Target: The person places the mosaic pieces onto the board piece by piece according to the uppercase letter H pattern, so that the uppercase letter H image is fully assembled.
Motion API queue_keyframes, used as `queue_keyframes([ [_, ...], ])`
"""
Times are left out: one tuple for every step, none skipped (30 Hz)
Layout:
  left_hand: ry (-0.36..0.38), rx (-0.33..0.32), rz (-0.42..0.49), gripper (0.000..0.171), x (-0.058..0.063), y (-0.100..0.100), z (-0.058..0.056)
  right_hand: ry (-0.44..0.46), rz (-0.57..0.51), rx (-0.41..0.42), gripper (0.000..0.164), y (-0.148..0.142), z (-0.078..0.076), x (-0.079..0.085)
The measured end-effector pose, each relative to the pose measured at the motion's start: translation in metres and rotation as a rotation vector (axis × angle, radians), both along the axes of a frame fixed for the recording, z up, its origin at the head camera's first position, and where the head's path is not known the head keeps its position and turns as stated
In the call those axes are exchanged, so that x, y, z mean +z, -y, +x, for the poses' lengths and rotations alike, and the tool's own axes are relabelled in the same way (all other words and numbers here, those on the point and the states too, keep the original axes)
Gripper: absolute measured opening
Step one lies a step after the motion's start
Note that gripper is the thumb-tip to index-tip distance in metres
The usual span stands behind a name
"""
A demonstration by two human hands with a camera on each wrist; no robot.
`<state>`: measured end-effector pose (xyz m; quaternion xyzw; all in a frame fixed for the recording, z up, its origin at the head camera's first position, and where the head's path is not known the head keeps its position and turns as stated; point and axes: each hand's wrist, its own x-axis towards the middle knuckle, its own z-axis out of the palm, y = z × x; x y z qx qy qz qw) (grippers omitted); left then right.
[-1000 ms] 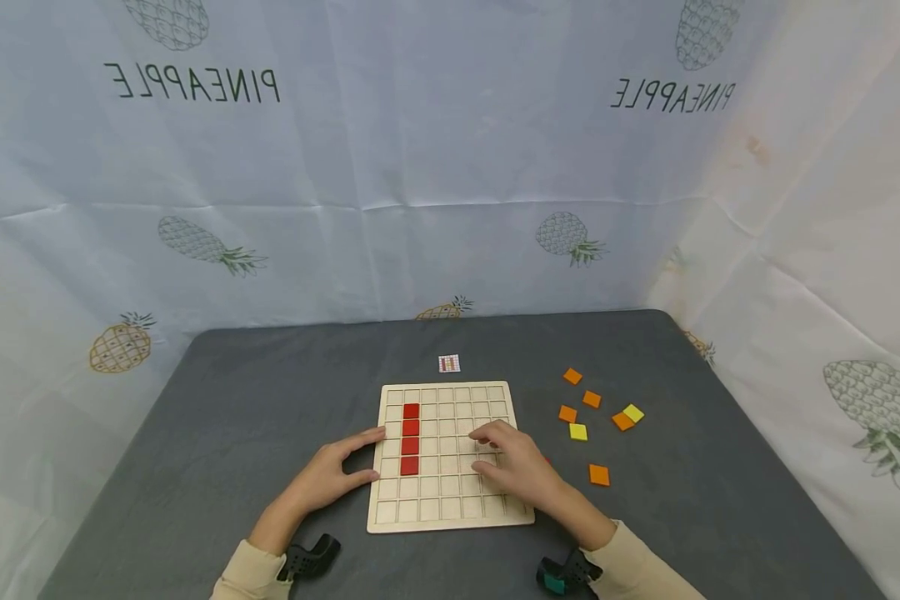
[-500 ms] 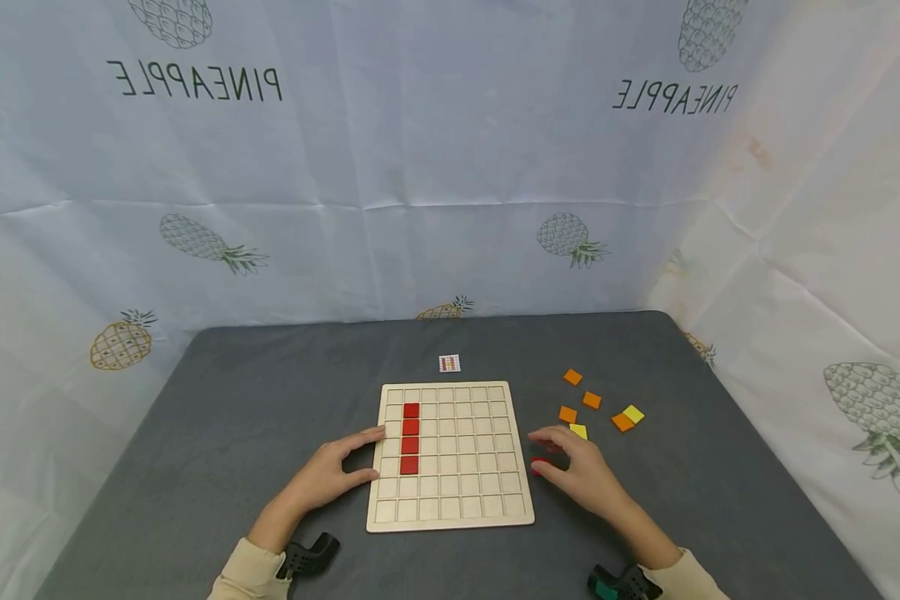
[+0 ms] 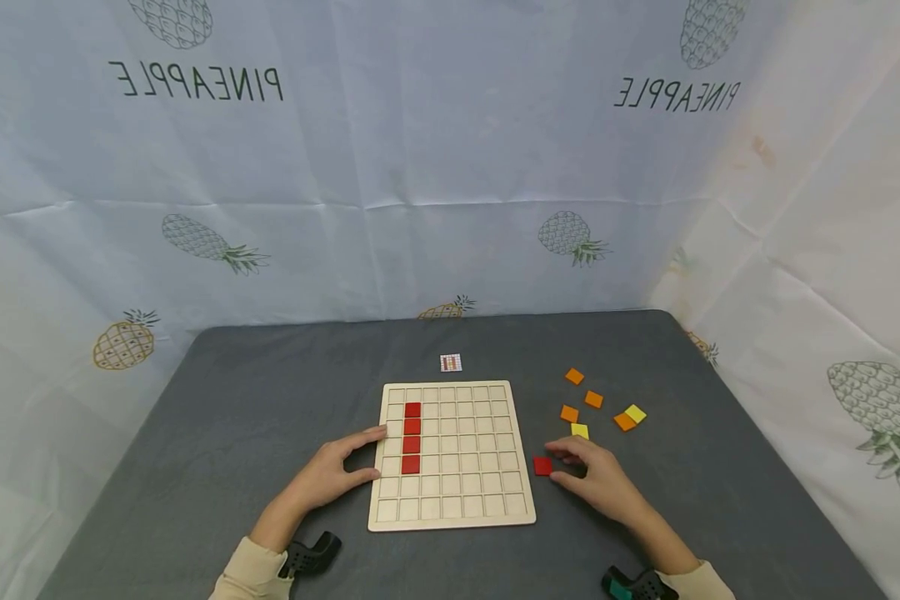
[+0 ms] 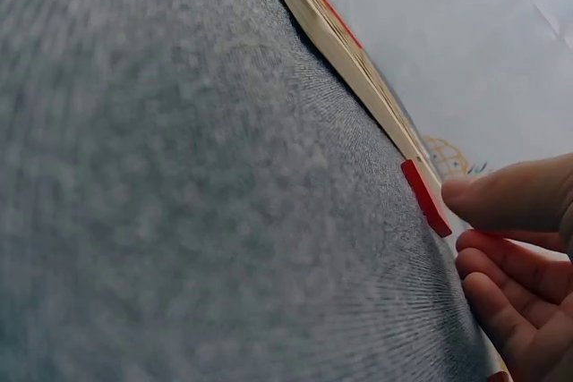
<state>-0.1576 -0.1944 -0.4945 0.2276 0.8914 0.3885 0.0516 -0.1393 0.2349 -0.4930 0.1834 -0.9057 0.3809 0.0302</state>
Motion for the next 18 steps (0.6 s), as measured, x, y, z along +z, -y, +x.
queue_keyframes([
  [-0.003,-0.001,0.001,0.062,-0.0002,0.0003,0.0000,0.001,0.006,0.010,0.037,-0.0001,-0.0003,-0.0006],
  [-0.005,-0.001,0.002,0.062,-0.0003,0.0005,0.0001,0.000,0.010,0.021,0.037,0.0000,-0.0005,-0.0009],
  [-0.007,-0.002,0.004,0.062,-0.0004,0.0007,0.0002,-0.005,0.019,0.027,0.037,0.0001,-0.0007,-0.0014],
  [-0.007,-0.003,0.006,0.062,-0.0002,0.0006,0.0001,-0.013,0.027,0.033,0.037,0.0000,-0.0007,-0.0019],
  [-0.007,-0.003,0.005,0.062,0.0000,0.0004,0.0001,-0.022,0.032,0.039,0.037,0.0002,-0.0004,-0.0022],
  [-0.006,-0.003,0.007,0.062,0.0002,0.0003,0.0001,-0.031,0.037,0.043,0.036,0.0005,-0.0002,-0.0024],
  [-0.005,-0.002,0.006,0.062,0.0003,0.0001,0.0003,-0.042,0.040,0.046,0.036,0.0009,0.0001,-0.0024],
  [-0.005,-0.001,0.004,0.062,0.0005,-0.0001,0.0004,-0.049,0.040,0.044,0.035,0.0012,0.0005,-0.0022],
  [-0.004,-0.002,0.004,0.062,0.0006,-0.0003,0.0005,-0.059,0.043,0.043,0.034,0.0016,0.0007,-0.0022],
  [-0.006,-0.002,0.004,0.062,0.0007,-0.0005,0.0006,-0.069,0.045,0.046,0.033,0.0021,0.0009,-0.0022],
  [-0.008,-0.001,0.003,0.062,0.0007,-0.0006,0.0008,-0.077,0.045,0.047,0.032,0.0025,0.0009,-0.0021],
  [-0.010,-0.002,0.004,0.062,0.0008,-0.0007,0.0009,-0.085,0.047,0.049,0.031,0.0028,0.0008,-0.0021],
  [-0.013,-0.001,0.002,0.062,0.0008,-0.0008,0.0011,-0.090,0.049,0.050,0.031,0.0030,0.0006,-0.0022],
  [-0.016,-0.002,0.002,0.062,0.0007,-0.0008,0.0011,-0.088,0.051,0.050,0.030,0.0032,0.0004,-0.0023],
  [-0.018,-0.002,0.004,0.062,0.0006,-0.0008,0.0012,-0.088,0.053,0.053,0.030,0.0032,0.0000,-0.0026],
  [-0.020,-0.002,0.002,0.061,0.0006,-0.0008,0.0013,-0.084,0.054,0.055,0.029,0.0030,-0.0003,-0.0028],
  [-0.020,-0.002,0.001,0.061,0.0004,-0.0008,0.0012,-0.078,0.054,0.054,0.029,0.0030,-0.0006,-0.0030],
  [-0.021,-0.002,-0.002,0.061,0.0003,-0.0008,0.0012,-0.073,0.056,0.055,0.028,0.0028,-0.0009,-0.0031],
])
